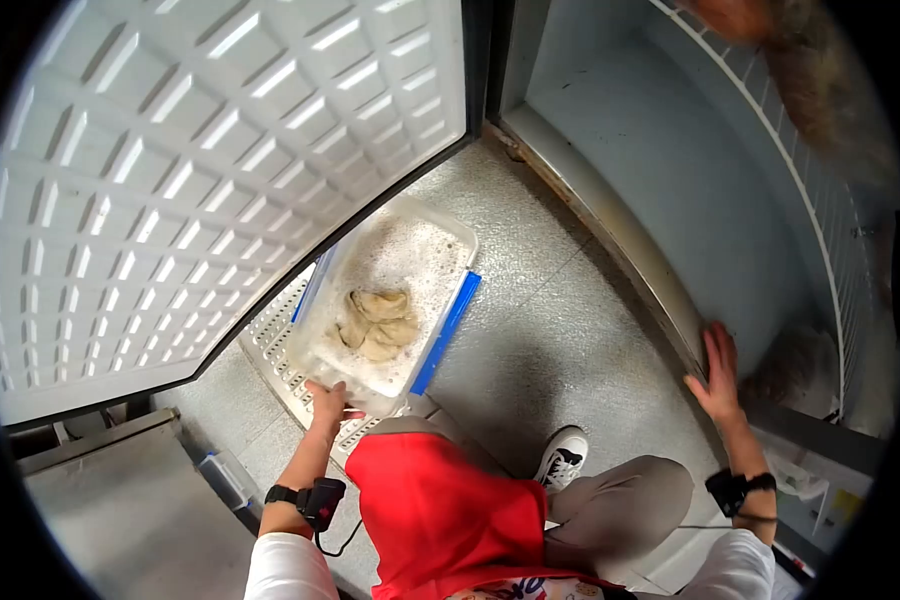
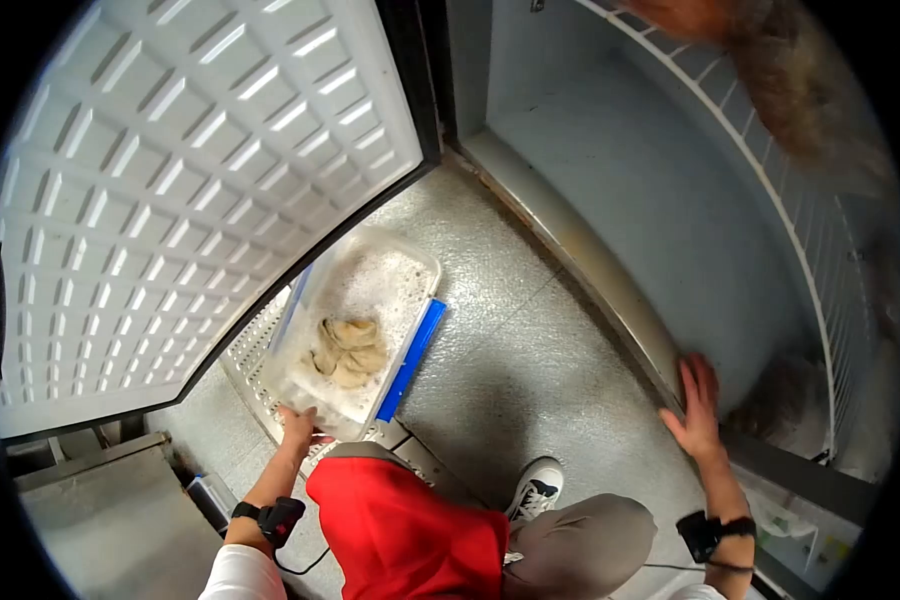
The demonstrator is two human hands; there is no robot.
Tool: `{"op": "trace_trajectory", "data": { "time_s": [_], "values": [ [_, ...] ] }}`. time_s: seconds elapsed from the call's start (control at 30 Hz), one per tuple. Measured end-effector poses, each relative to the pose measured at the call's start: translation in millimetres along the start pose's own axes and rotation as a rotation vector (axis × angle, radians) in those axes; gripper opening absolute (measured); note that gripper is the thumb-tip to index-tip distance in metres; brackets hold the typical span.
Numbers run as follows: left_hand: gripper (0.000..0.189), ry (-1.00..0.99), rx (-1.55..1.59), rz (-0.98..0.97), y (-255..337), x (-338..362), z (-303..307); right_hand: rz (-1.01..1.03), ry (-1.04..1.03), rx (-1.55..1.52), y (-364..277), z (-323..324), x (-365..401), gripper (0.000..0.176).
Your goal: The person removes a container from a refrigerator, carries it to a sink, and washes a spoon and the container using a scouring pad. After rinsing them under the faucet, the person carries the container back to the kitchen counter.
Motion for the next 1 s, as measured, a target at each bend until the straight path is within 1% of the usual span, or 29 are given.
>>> {"op": "trace_trajectory", "data": {
  "time_s": [0.07,0.1,0.17,0.2,0.23,0.3,0.37,0.4,0.5,0.63,0.77,0.83,0.87,0.97,1.0],
  "values": [
    [0.085,0.031,-0.004,0.003,4,9,2,0.018,-0.036,0.094,0,6,22,0.084],
    [0.084,0.147,-0.073,-0.012,20,18,56,0.038,-0.088,0.044,-21,-30,24,0.083],
    [0.084,0.176,-0.117,0.001,14,11,52,0.045,-0.191,0.166,-19,-24,28,0.082],
    [0.085,0.182,-0.111,0.022,16,11,49,0.021,-0.196,0.152,-28,-19,16,0.084],
    [0.086,0.191,-0.100,0.046,19,13,48,-0.019,-0.171,0.122,-27,-19,7,0.084],
    [0.085,0.167,-0.130,-0.030,25,15,41,-0.073,-0.117,0.057,-16,-32,-10,0.086],
    [0.080,0.150,-0.122,-0.072,12,-9,50,-0.081,-0.059,0.079,-8,-45,-17,0.085],
    [0.076,0.148,-0.102,-0.039,23,4,42,-0.075,-0.030,0.082,-6,-51,-20,0.085],
    [0.074,0.161,-0.036,-0.036,26,11,36,-0.051,0.033,0.089,-3,-54,-16,0.081],
    [0.073,0.157,-0.010,-0.024,28,12,37,-0.046,0.034,0.060,-4,-55,-17,0.080],
    [0.071,0.070,-0.042,0.022,24,6,41,-0.033,0.032,0.068,-6,-58,-16,0.078],
    [0.068,0.006,-0.084,0.070,34,14,39,-0.026,0.033,0.081,-8,-58,-16,0.077],
    [0.064,0.071,-0.130,0.102,41,21,40,-0.010,0.047,0.072,-8,-59,-16,0.076],
    [0.072,0.055,-0.193,0.246,32,15,45,0.007,0.059,0.060,-7,-59,-12,0.074],
    [0.079,0.009,-0.148,0.200,27,9,47,-0.008,0.064,0.062,-8,-59,-14,0.074]
  ]
}}
Point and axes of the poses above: each hand's wrist, its own x-axis away from the middle knuckle, its own z-axis out of the back of the hand, y = z × x, the point moved 7 cm from there along -x, towards the middle knuckle, and after that the axes turned 6 degrees about y, right-handed, at the moved point
